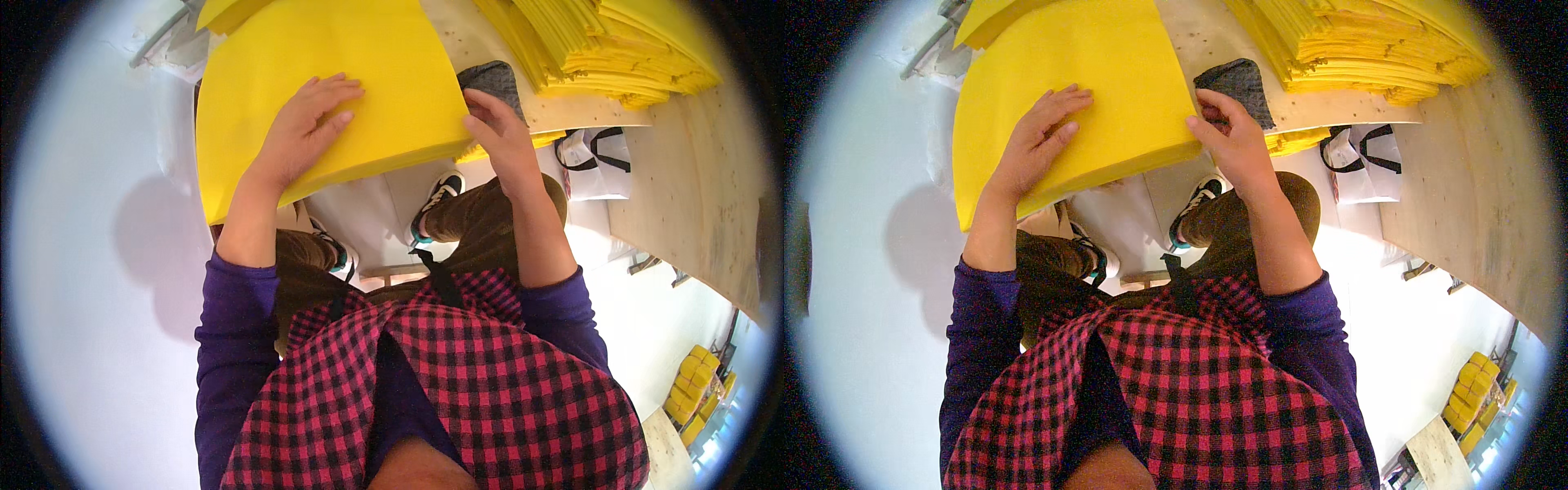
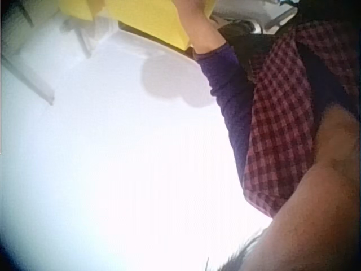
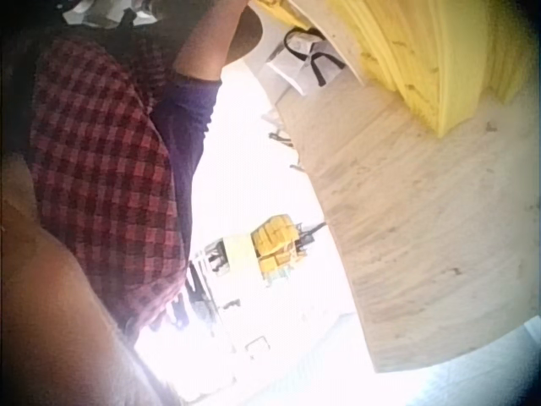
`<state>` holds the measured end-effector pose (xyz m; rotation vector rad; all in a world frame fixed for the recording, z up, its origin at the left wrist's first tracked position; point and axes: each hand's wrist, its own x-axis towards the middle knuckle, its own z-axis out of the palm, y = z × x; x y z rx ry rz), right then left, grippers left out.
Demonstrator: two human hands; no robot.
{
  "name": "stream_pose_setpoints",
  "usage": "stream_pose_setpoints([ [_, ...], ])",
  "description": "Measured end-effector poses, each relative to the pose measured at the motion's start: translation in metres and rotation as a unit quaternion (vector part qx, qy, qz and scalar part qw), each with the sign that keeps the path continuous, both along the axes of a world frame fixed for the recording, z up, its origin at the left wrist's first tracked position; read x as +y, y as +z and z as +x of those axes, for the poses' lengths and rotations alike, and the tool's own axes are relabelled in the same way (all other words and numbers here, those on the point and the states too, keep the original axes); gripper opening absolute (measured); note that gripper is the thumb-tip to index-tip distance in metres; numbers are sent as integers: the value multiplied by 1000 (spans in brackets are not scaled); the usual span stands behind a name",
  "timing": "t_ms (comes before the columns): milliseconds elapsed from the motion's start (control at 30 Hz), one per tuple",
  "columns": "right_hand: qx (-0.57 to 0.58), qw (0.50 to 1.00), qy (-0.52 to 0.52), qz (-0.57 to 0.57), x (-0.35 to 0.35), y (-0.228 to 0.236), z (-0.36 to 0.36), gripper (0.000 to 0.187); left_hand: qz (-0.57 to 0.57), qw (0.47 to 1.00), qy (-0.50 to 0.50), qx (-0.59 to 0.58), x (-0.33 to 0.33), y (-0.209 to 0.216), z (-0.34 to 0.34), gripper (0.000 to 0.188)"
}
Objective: The person repeatedly folds large yellow sheets in half and stacks them on a table. The person handles the sheets by hand, aligning edges and pressing folds to create a growing stack of folded sheets.
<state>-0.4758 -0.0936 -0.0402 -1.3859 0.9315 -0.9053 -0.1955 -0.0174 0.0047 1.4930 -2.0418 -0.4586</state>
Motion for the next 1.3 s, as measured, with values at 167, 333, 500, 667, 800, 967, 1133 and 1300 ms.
stream_pose_setpoints([
  [167, 12, 999, 23, 30, -2, 2, 5, 49, -5, 1000, 6, 1, 1, -1, -1, 32],
  [333, -45, 995, 27, 88, 3, 4, 6, 52, -12, 1000, 9, 6, 1, -3, -1, 32],
  [500, -56, 993, 29, 99, 3, 6, 6, 51, -13, 1000, 6, 16, -1, -5, -1, 31],
  [667, -60, 993, 21, 97, 0, 8, 10, 50, -14, 1000, 9, 16, 0, -5, -1, 30],
  [800, -48, 994, 8, 101, 0, 8, 11, 51, -15, 1000, 12, 9, 0, -5, -1, 30],
  [967, -35, 996, 12, 87, -4, 8, 13, 50, -46, 999, 20, 5, -1, -7, -1, 28],
  [1133, -5, 999, 12, 50, -15, 8, 17, 54, -42, 999, 17, 15, -1, -9, 0, 30],
  [1300, 132, 990, -12, -44, -26, 11, 22, 62, -40, 999, 16, 2, 0, -7, -1, 34],
])
